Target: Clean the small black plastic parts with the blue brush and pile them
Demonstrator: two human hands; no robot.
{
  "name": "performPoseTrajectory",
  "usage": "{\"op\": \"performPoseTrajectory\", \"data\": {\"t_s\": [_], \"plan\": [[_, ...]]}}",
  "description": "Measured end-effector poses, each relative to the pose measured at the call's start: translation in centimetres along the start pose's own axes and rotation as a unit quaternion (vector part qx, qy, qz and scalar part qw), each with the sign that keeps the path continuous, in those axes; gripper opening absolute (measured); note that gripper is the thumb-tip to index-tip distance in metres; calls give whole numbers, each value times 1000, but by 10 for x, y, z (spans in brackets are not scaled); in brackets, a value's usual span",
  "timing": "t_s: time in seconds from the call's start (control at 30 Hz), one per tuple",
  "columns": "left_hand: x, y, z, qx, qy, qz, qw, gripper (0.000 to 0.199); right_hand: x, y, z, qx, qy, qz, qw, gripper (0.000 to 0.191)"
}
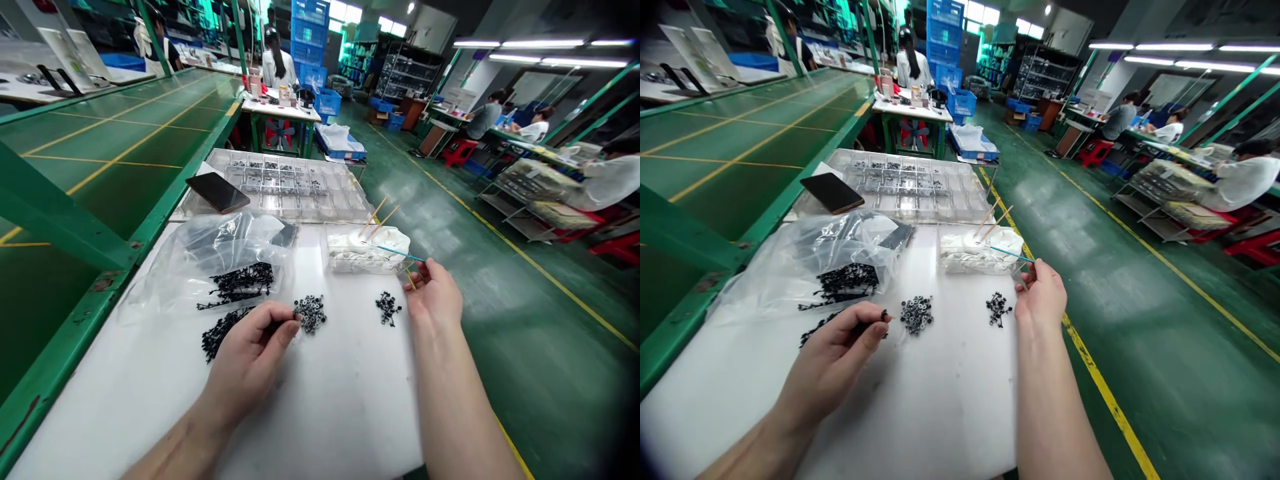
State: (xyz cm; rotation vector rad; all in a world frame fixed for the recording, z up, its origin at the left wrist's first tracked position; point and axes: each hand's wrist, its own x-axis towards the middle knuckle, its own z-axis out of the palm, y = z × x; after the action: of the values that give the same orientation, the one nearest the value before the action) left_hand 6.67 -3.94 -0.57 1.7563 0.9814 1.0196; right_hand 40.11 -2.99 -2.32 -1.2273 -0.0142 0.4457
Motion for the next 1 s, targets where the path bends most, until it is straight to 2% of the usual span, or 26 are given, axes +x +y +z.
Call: {"op": "performPoseTrajectory", "data": {"t_s": [0.1,0.2,0.27,0.33,0.37,0.4,0.43,0.5,0.53,0.57,0.6,0.63,0.7,0.83,1.0], "plan": [[0,-1,0,-2,-2,0,1000,16,5,-1,-3,-21,20,7,1000,29],[0,-1,1,-5,-3,-13,1000,18,4,-5,-4,-43,46,-28,998,26],[0,-1,1,-11,-1,-13,1000,18,-6,-9,-4,-52,67,-96,992,29],[0,-2,1,-23,1,-8,1000,17,-26,-10,-3,-75,33,-233,969,34],[0,-2,2,-30,1,-5,1000,17,-38,-9,-2,-103,-25,-311,944,32],[0,-2,2,-34,1,-5,999,16,-51,-7,-2,-146,-112,-370,911,24],[0,-2,2,-36,1,-5,999,16,-63,-4,-1,-205,-223,-403,864,15],[0,-3,2,-38,2,-5,999,14,-85,2,1,-340,-428,-391,740,3],[1,-3,2,-38,4,-5,999,12,-92,6,1,-405,-499,-364,675,2],[1,-3,2,-39,6,-6,999,11,-98,9,2,-460,-540,-338,618,4],[1,-3,2,-40,9,-7,999,11,-101,11,2,-505,-557,-316,579,5],[0,-3,3,-42,12,-9,999,11,-102,13,2,-538,-559,-299,556,6],[0,-2,3,-50,13,-11,999,11,-100,15,2,-572,-556,-281,534,4],[-1,-3,4,-61,2,-10,998,11,-97,17,2,-578,-565,-282,517,3],[0,-2,4,-60,-5,-7,998,10,-95,17,4,-582,-570,-260,518,4]]}}
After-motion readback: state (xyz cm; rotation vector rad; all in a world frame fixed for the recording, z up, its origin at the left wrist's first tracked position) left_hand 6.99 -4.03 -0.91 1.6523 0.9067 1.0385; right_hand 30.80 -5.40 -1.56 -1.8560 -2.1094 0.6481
